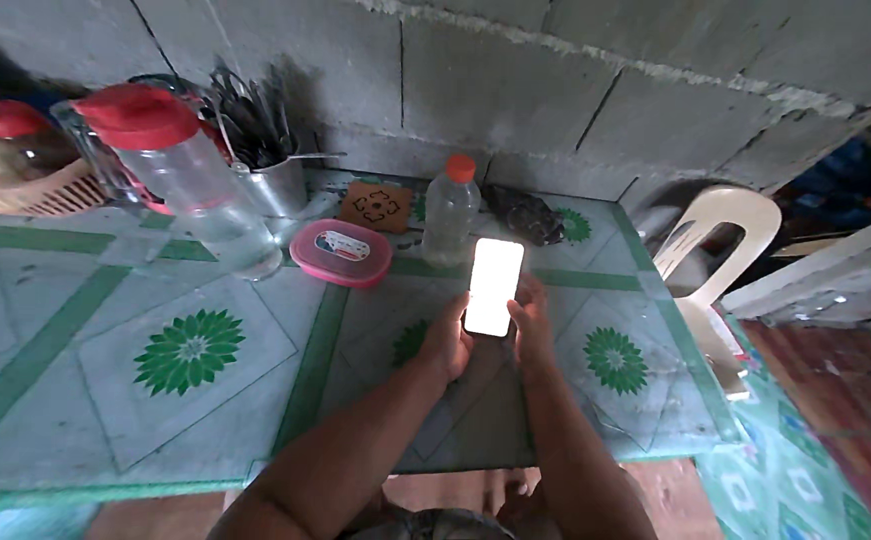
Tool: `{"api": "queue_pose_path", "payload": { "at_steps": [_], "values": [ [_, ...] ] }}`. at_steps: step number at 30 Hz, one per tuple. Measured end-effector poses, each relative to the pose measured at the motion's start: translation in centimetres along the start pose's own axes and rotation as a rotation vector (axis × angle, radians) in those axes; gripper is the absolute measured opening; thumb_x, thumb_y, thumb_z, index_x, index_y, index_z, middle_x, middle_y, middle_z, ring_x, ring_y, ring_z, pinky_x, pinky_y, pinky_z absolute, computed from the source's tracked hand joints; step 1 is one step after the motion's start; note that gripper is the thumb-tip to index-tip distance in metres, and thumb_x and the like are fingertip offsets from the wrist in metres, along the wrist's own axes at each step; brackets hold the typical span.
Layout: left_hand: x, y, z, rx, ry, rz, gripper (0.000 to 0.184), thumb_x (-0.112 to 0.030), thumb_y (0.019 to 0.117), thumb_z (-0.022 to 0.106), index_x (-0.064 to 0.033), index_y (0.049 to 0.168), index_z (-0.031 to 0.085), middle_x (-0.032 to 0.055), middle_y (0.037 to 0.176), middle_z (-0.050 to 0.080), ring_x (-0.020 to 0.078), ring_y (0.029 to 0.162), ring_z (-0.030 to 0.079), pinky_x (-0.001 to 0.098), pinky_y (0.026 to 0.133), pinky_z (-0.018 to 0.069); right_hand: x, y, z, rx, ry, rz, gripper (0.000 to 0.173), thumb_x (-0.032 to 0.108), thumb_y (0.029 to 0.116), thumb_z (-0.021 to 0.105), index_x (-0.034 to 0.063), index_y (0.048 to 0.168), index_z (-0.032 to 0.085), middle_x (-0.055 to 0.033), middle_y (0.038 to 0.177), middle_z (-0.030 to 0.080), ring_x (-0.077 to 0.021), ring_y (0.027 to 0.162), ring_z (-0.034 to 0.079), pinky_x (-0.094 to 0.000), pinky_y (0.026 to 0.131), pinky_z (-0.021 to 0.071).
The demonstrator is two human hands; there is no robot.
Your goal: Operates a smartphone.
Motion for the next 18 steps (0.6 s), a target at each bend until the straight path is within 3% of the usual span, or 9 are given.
{"api": "queue_pose_path", "payload": {
  "at_steps": [3, 6, 9, 13, 18],
  "values": [
    [-0.2, -0.1, 0.1, -0.002, 0.011, -0.006, 0.043, -0.033, 0.1114, 0.038, -0.005, 0.144, 0.044, 0.0167, 0.133, 0.061, 0.0261, 0.116, 0.065, 0.0425, 0.095, 0.0569, -0.4, 0.0, 0.3, 0.103, 0.029, 0.11, 0.061, 0.02, 0.0993, 0.05, 0.001, 0.155, 0.033, -0.0173, 0.147, 0.05, -0.0162, 0.129, 0.055, -0.0345, 0.107, 0.049],
    [-0.1, 0.0, 0.1, -0.016, -0.002, -0.006, 0.043, -0.033, 0.1112, 0.039, -0.0048, 0.142, 0.046, 0.0163, 0.131, 0.061, 0.0257, 0.115, 0.065, 0.0422, 0.095, 0.0569, -0.8, 0.2, 0.2, 0.092, 0.049, 0.172, 0.062, 0.019, 0.097, 0.053, 0.0062, 0.155, 0.035, -0.0158, 0.143, 0.053, -0.0184, 0.124, 0.059, -0.0383, 0.102, 0.0527],
    [-0.1, 0.1, 0.0, -0.023, -0.01, -0.013, 0.045, -0.035, 0.111, 0.038, -0.005, 0.143, 0.047, 0.0161, 0.133, 0.061, 0.026, 0.117, 0.064, 0.0432, 0.096, 0.0563, -0.9, 0.2, 0.0, 0.065, 0.104, 0.206, 0.057, 0.019, 0.0988, 0.046, 0.0089, 0.154, 0.038, -0.0149, 0.141, 0.056, -0.0193, 0.12, 0.061, -0.0393, 0.099, 0.0539],
    [0.1, 0.2, -0.1, -0.011, -0.025, -0.006, 0.046, -0.037, 0.1114, 0.035, -0.0054, 0.142, 0.048, 0.0159, 0.132, 0.062, 0.027, 0.117, 0.064, 0.0443, 0.096, 0.056, -1.2, 0.3, -0.1, 0.058, 0.151, 0.196, 0.057, 0.035, 0.103, 0.044, 0.0079, 0.153, 0.039, -0.0139, 0.138, 0.059, -0.0199, 0.121, 0.061, -0.0415, 0.101, 0.0533],
    [-0.2, -0.1, 0.0, 0.003, -0.036, -0.007, 0.047, -0.038, 0.1112, 0.035, -0.0046, 0.142, 0.048, 0.0168, 0.13, 0.063, 0.0272, 0.115, 0.065, 0.0439, 0.095, 0.0567, -1.3, 0.3, -0.1, 0.063, 0.151, 0.171, 0.064, 0.048, 0.1006, 0.046, 0.0109, 0.153, 0.04, -0.0114, 0.141, 0.058, -0.0187, 0.125, 0.059, -0.0411, 0.105, 0.0512]
  ]
}}
Point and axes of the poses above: each hand's wrist, its own y-axis towards the middle knuckle, its own z-axis out of the palm, x = y × z, the point moved 3 cm from there along y, towards the middle knuckle
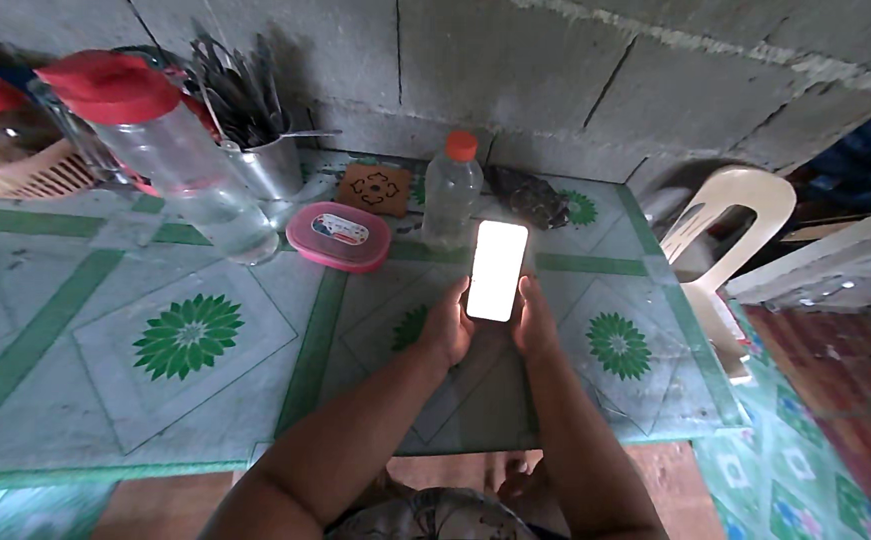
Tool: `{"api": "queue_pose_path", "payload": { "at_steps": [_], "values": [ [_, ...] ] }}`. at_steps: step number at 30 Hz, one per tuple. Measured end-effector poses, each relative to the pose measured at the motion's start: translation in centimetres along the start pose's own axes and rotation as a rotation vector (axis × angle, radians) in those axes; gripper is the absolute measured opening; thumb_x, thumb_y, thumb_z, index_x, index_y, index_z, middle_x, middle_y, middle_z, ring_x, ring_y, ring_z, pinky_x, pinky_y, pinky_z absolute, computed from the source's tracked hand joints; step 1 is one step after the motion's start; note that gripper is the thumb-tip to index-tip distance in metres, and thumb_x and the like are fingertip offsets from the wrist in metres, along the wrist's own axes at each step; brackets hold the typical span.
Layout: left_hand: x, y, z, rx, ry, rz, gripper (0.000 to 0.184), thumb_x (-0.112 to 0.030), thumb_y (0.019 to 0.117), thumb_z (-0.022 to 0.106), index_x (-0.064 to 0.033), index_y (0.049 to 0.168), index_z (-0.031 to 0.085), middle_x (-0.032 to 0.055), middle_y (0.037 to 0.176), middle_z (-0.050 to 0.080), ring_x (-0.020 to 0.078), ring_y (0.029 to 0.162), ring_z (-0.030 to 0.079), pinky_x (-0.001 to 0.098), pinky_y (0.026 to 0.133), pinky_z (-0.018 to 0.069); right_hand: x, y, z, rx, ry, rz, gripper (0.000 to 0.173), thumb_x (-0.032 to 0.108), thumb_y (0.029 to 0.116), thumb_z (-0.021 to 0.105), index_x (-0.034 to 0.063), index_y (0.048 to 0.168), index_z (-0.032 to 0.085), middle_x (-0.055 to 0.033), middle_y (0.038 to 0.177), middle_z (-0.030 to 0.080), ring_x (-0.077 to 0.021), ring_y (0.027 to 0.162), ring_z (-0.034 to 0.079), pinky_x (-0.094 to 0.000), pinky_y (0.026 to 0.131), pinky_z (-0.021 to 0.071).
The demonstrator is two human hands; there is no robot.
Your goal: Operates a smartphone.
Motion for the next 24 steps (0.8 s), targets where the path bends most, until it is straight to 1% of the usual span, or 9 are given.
{"api": "queue_pose_path", "payload": {
  "at_steps": [6, 8, 10, 11, 15, 19, 20, 22, 24],
  "values": [
    [0.02, 0.11, -0.04, 0.013, 0.01, -0.004, 0.049, -0.039, 0.1112, 0.034, -0.0048, 0.142, 0.047, 0.017, 0.131, 0.063, 0.0274, 0.115, 0.065, 0.0439, 0.095, 0.0567, 0.15, 0.02, -0.01, 0.005, -0.014, -0.011, 0.061, 0.043, 0.0999, 0.047, 0.0094, 0.151, 0.041, -0.012, 0.139, 0.058, -0.019, 0.124, 0.059, -0.0416, 0.104, 0.0522],
    [0.01, 0.17, -0.07, 0.007, 0.02, -0.009, 0.049, -0.04, 0.1112, 0.034, -0.005, 0.143, 0.046, 0.0166, 0.132, 0.062, 0.0271, 0.116, 0.065, 0.0444, 0.096, 0.0562, 0.31, 0.08, -0.01, 0.004, -0.05, -0.004, 0.057, 0.027, 0.1008, 0.048, 0.0069, 0.153, 0.038, -0.0146, 0.143, 0.055, -0.0204, 0.125, 0.059, -0.042, 0.104, 0.0517],
    [0.03, 0.18, -0.12, 0.01, 0.036, -0.003, 0.05, -0.04, 0.1115, 0.032, -0.0049, 0.144, 0.045, 0.0163, 0.134, 0.061, 0.0263, 0.118, 0.064, 0.044, 0.097, 0.0552, 0.54, 0.19, 0.14, 0.0, -0.076, -0.006, 0.054, 0.009, 0.1003, 0.052, 0.0048, 0.152, 0.038, -0.0154, 0.139, 0.057, -0.0201, 0.121, 0.062, -0.0404, 0.101, 0.0543],
    [0.04, 0.2, -0.16, 0.013, 0.037, -0.001, 0.05, -0.041, 0.1115, 0.032, -0.0048, 0.144, 0.045, 0.0165, 0.134, 0.061, 0.0265, 0.118, 0.064, 0.0443, 0.098, 0.0551, 0.59, 0.23, 0.2, 0.002, -0.084, -0.008, 0.055, 0.004, 0.0992, 0.053, 0.0048, 0.152, 0.038, -0.0155, 0.138, 0.058, -0.02, 0.12, 0.063, -0.0401, 0.101, 0.055],
    [-0.02, 0.14, -0.06, 0.0, 0.015, -0.013, 0.049, -0.039, 0.1116, 0.033, -0.0045, 0.143, 0.046, 0.0175, 0.132, 0.062, 0.0274, 0.116, 0.065, 0.0445, 0.095, 0.0563, 0.6, 0.17, 0.18, 0.022, -0.06, -0.016, 0.055, 0.004, 0.0996, 0.052, 0.0073, 0.153, 0.039, -0.0149, 0.138, 0.059, -0.0198, 0.119, 0.063, -0.04, 0.101, 0.0548],
    [-0.12, 0.06, 0.09, -0.015, -0.003, -0.024, 0.048, -0.037, 0.1115, 0.033, -0.0037, 0.143, 0.047, 0.0171, 0.131, 0.062, 0.0265, 0.115, 0.065, 0.0433, 0.095, 0.0564, 0.65, 0.32, 0.33, 0.002, -0.083, -0.009, 0.052, 0.002, 0.1003, 0.053, 0.0014, 0.151, 0.038, -0.0172, 0.138, 0.057, -0.0186, 0.118, 0.063, -0.0363, 0.1, 0.055],
    [-0.16, 0.0, 0.16, -0.014, -0.004, -0.024, 0.048, -0.037, 0.1117, 0.033, -0.0034, 0.143, 0.046, 0.0172, 0.13, 0.062, 0.0264, 0.115, 0.065, 0.043, 0.095, 0.0565, 0.68, 0.33, 0.34, 0.005, -0.095, -0.01, 0.054, -0.001, 0.099, 0.054, 0.0, 0.151, 0.037, -0.0181, 0.139, 0.056, -0.0188, 0.118, 0.063, -0.0358, 0.1, 0.0553],
    [-0.23, -0.13, 0.26, -0.011, 0.002, -0.021, 0.048, -0.037, 0.1118, 0.032, -0.0033, 0.143, 0.046, 0.0173, 0.131, 0.062, 0.0264, 0.114, 0.066, 0.0428, 0.094, 0.0569, 0.76, 0.3, 0.35, 0.015, -0.096, -0.015, 0.057, -0.007, 0.094, 0.055, -0.001, 0.148, 0.038, -0.0179, 0.132, 0.06, -0.0178, 0.114, 0.065, -0.0346, 0.097, 0.0567],
    [-0.28, -0.21, 0.3, -0.012, 0.005, -0.024, 0.049, -0.037, 0.1117, 0.033, -0.0035, 0.144, 0.045, 0.0171, 0.132, 0.062, 0.0263, 0.115, 0.066, 0.0429, 0.095, 0.057, 0.71, 0.31, 0.2, 0.054, -0.069, -0.009, 0.071, -0.012, 0.0841, 0.053, 0.0005, 0.151, 0.034, -0.0178, 0.134, 0.059, -0.0183, 0.115, 0.065, -0.0356, 0.096, 0.0567]
  ]
}}
Point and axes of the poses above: each hand's wrist, its own y-axis towards the middle knuckle, its own z-axis out of the palm, x = y × z, the point moved 3 cm from there along y, towards the middle knuckle
